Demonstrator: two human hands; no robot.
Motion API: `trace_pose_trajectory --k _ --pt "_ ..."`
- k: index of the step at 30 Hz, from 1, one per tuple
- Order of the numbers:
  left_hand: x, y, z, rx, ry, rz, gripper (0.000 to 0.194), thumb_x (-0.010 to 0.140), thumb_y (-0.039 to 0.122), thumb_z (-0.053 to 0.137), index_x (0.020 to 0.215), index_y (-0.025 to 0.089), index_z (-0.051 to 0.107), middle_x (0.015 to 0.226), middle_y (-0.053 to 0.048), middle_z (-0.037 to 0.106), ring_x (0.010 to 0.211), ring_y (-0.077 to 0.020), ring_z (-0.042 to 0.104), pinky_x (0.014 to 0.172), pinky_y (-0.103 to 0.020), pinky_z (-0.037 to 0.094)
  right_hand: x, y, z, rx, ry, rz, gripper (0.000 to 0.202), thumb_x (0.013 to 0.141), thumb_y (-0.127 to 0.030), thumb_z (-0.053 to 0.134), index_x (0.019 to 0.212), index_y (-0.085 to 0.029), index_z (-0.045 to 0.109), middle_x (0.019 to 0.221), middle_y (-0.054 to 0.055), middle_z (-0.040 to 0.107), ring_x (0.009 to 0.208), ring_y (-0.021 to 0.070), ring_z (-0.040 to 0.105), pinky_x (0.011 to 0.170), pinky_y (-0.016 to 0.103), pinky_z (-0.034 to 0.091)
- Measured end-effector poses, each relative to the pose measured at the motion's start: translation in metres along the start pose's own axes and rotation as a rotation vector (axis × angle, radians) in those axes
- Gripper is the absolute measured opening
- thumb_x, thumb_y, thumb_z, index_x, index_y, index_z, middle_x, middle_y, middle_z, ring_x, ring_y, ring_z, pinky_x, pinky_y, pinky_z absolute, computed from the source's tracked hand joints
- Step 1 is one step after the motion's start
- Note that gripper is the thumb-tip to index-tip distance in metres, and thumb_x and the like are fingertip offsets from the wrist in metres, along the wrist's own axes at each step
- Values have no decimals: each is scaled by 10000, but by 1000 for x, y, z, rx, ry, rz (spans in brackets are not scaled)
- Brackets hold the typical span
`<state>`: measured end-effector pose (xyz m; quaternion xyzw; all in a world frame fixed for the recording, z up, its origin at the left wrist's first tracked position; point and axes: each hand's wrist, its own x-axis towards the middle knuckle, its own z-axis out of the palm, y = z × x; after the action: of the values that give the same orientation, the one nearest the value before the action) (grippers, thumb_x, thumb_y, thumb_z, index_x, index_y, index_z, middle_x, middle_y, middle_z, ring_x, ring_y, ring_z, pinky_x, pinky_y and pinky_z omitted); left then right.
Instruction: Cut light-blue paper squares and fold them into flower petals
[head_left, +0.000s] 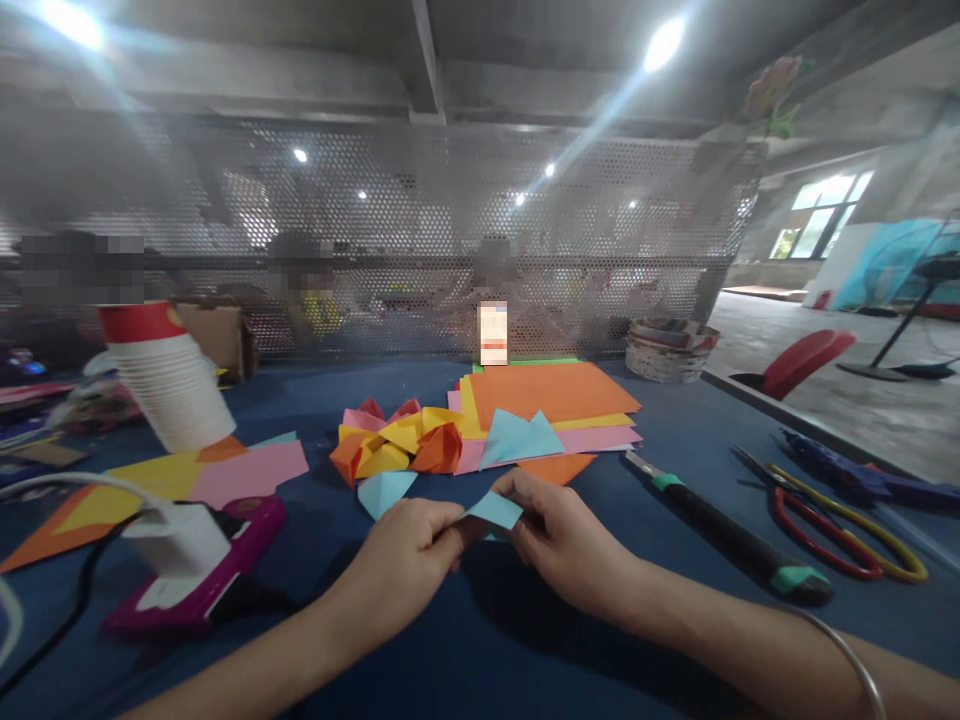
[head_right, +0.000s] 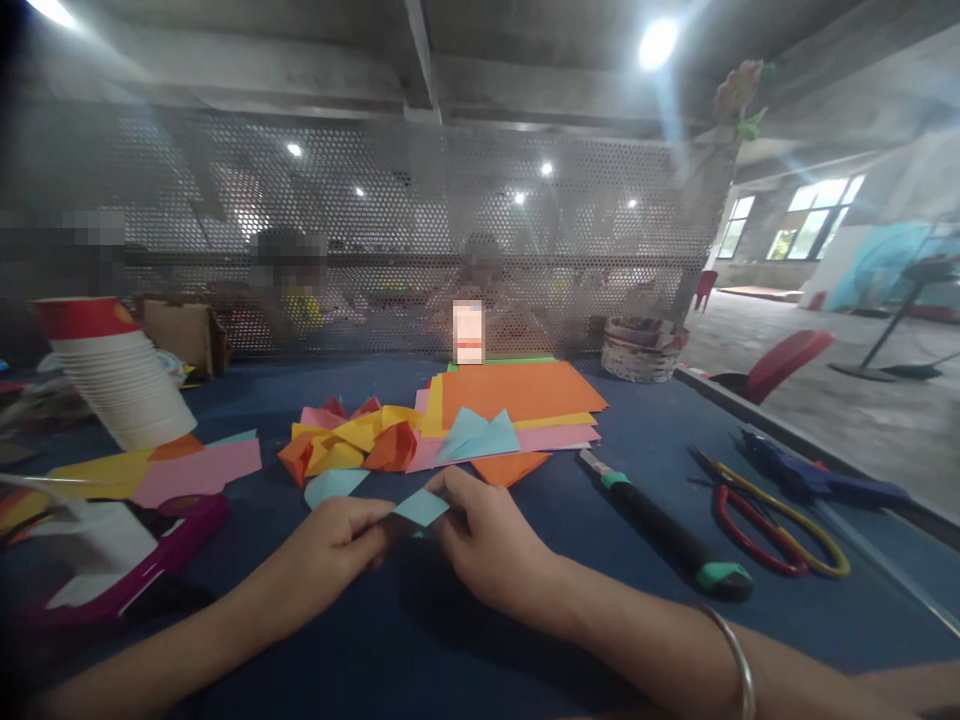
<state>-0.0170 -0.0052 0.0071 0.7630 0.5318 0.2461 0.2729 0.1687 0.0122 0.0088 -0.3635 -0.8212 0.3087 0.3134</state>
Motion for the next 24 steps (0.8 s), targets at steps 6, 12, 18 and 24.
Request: trace_pose_trajectory --k 6,12,18,24 --pt "1 -2 -1 9 38 41 227 834 200 339 621 197 415 557 42 446 544 -134 434 520 -243 276 0 2 -2 -24 4 -51 248 817 -27 395 954 -201 506 806 -12 582 700 123 516 638 226 393" --pt "0 4 -6 110 13 -26 324 860 312 331 568 197 411 506 44 417 514 -131 441 489 -242 270 1 1 -3 -31 -2 -2 156 877 -108 407 956 -197 508 695 -30 536 610 119 478 582 227 375" --pt "11 -4 -24 346 155 -97 394 865 388 296 531 199 384 532 1 489 560 -169 504 537 -273 285 8 6 -6 19 58 101 155 931 -239 386 1037 -188 488 622 -47 520 593 123 501 567 231 377" --pt "23 -24 -54 543 306 -259 458 874 450 307 499 201 395 558 -41 528 579 -218 528 520 -289 248 7 9 -8 -52 71 77 187 879 -171 425 1048 -182 503 659 -43 541 615 121 509 590 236 385"
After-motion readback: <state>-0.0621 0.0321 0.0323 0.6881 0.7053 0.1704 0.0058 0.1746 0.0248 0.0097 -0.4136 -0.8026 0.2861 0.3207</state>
